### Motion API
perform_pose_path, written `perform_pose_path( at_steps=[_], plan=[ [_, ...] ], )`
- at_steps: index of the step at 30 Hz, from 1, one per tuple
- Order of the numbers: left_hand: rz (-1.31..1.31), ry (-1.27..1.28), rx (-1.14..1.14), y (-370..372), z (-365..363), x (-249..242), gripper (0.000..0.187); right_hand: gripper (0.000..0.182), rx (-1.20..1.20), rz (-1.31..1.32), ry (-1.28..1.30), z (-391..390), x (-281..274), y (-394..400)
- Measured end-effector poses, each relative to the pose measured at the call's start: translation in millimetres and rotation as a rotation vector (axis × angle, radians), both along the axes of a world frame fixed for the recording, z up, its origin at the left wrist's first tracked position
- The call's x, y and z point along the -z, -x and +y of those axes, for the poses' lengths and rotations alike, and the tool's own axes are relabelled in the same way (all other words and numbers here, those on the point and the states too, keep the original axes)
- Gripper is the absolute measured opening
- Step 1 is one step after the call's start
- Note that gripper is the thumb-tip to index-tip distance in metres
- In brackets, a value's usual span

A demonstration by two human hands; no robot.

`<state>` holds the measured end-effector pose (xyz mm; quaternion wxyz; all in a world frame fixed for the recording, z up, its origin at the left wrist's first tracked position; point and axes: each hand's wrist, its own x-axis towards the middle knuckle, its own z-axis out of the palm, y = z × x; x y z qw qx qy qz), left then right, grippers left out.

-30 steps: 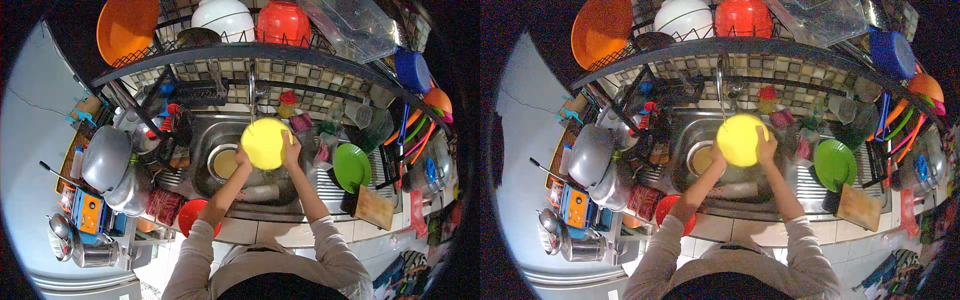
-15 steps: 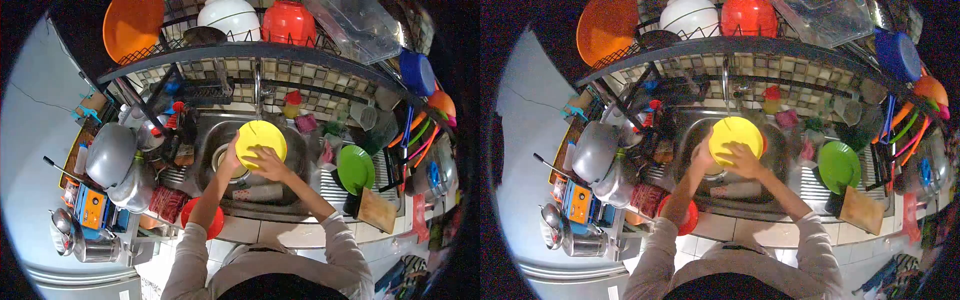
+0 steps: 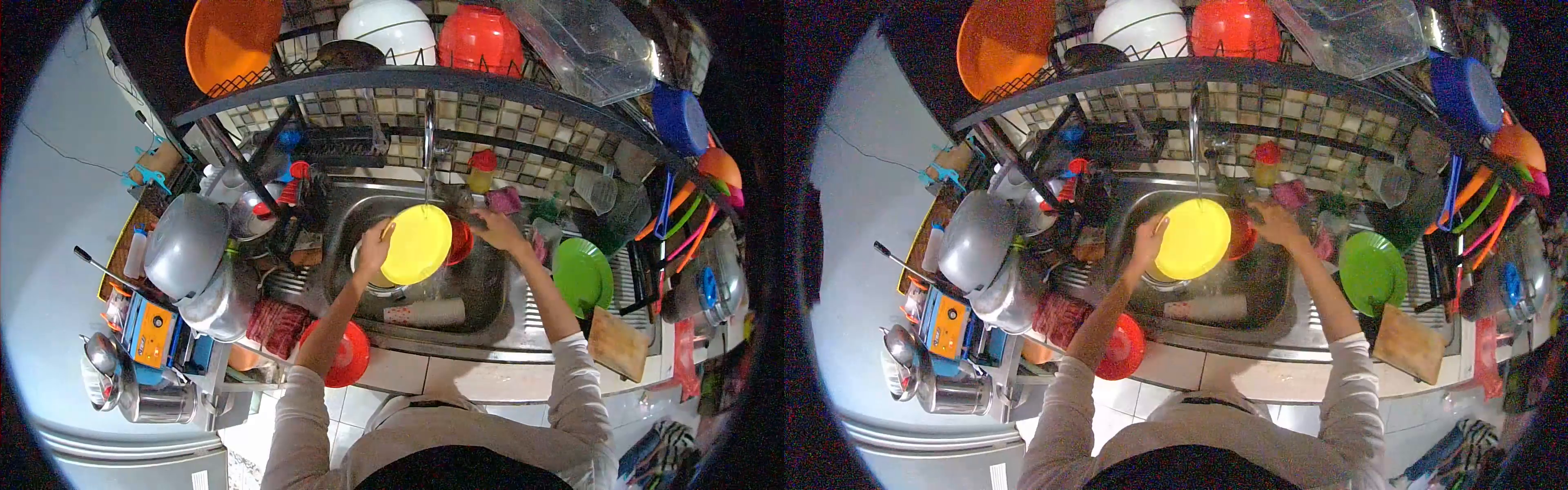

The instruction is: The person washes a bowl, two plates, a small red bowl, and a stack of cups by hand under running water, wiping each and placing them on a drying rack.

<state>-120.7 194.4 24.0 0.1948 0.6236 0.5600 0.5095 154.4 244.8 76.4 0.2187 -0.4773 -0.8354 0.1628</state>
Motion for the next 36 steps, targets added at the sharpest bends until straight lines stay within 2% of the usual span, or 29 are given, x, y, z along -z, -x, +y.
perform_pose_path(
  at_steps=[1, 2, 4, 5, 6, 8, 9, 10, 11, 12, 13, 14, 15, 16, 17, 18, 19, 21, 22, 24, 25, 27, 30, 32, 33, 36],
  plan=[
    [0.116, -0.021, 0.062, -3, -9, -18, 0.024, 0.041, -0.029, -0.091, -0.061, -8, -2, -2],
    [0.116, -0.026, 0.058, -4, -16, -30, 0.024, 0.046, -0.058, -0.181, -0.123, -17, -5, -3],
    [0.36, -0.107, 0.243, -8, -26, -46, 0.032, 0.048, -0.066, -0.188, -0.232, -39, -25, 10],
    [0.529, 0.149, 0.231, -13, -31, -53, 0.039, 0.05, -0.073, -0.195, -0.334, -50, -34, 18],
    [0.527, 0.144, 0.222, -20, -39, -64, 0.039, 0.05, -0.079, -0.196, -0.341, -59, -38, 26],
    [0.734, 0.035, 0.288, -35, -54, -82, 0.041, 0.049, -0.215, -0.233, -0.373, -74, -44, 42],
    [0.752, -0.013, 0.269, -41, -60, -84, 0.043, 0.039, -0.285, -0.197, -0.531, -75, -45, 50],
    [0.77, -0.062, 0.251, -42, -65, -87, 0.046, 0.039, -0.29, -0.194, -0.546, -75, -50, 54],
    [0.743, 0.067, 0.313, -39, -68, -92, 0.054, 0.037, -0.267, -0.383, -0.454, -76, -56, 56],
    [0.743, 0.058, 0.304, -35, -72, -93, 0.054, 0.036, -0.239, -0.571, -0.356, -79, -64, 59],
    [0.64, -0.005, 0.304, -29, -78, -94, 0.063, 0.027, -0.298, -0.546, -0.571, -82, -76, 57],
    [0.537, -0.069, 0.306, -22, -83, -94, 0.073, 0.027, -0.297, -0.55, -0.581, -83, -86, 58],
    [0.45, 0.0, 0.393, -9, -95, -104, 0.088, 0.024, -0.336, -0.579, -0.645, -82, -96, 58],
    [0.452, -0.01, 0.391, 9, -97, -91, 0.088, 0.021, -0.372, -0.608, -0.71, -79, -104, 60],
    [0.285, -0.029, 0.459, 28, -92, -65, 0.084, 0.021, -0.396, -0.595, -0.853, -72, -105, 62],
    [0.117, -0.044, 0.524, 42, -95, -49, 0.08, 0.022, -0.422, -0.592, -0.918, -80, -129, 67],
    [0.121, -0.046, 0.519, 52, -104, -46, 0.08, 0.024, -0.451, -0.587, -0.982, -95, -160, 74],
    [0.091, 0.384, 0.369, 66, -121, -42, 0.066, 0.026, -0.476, -0.542, -1.132, -104, -197, 89],
    [0.091, 0.38, 0.36, 70, -126, -39, 0.066, 0.026, -0.499, -0.443, -1.197, -110, -215, 98],
    [0.529, 0.507, 0.202, 74, -134, -33, 0.055, 0.023, -0.534, -0.22, -1.39, -118, -245, 118],
    [0.551, 0.445, 0.161, 74, -146, -37, 0.053, 0.023, -0.546, -0.215, -1.398, -122, -259, 126],
    [0.536, 0.4, 0.102, 77, -158, -29, 0.052, 0.022, -0.539, 0.005, -1.495, -129, -285, 141],
    [0.443, 0.324, 0.04, 89, -171, -2, 0.049, 0.025, -0.486, 0.179, -1.441, -140, -322, 153],
    [0.474, 0.171, -0.055, 94, -183, 6, 0.044, 0.029, -0.351, 0.202, -1.419, -130, -346, 155],
    [0.489, 0.182, -0.12, 96, -189, 9, 0.04, 0.039, -0.293, 0.172, -1.303, -128, -357, 154],
    [0.519, 0.091, -0.192, 109, -201, 28, 0.04, 0.034, -0.221, 0.115, -1.392, -86, -386, 167]
  ],
)
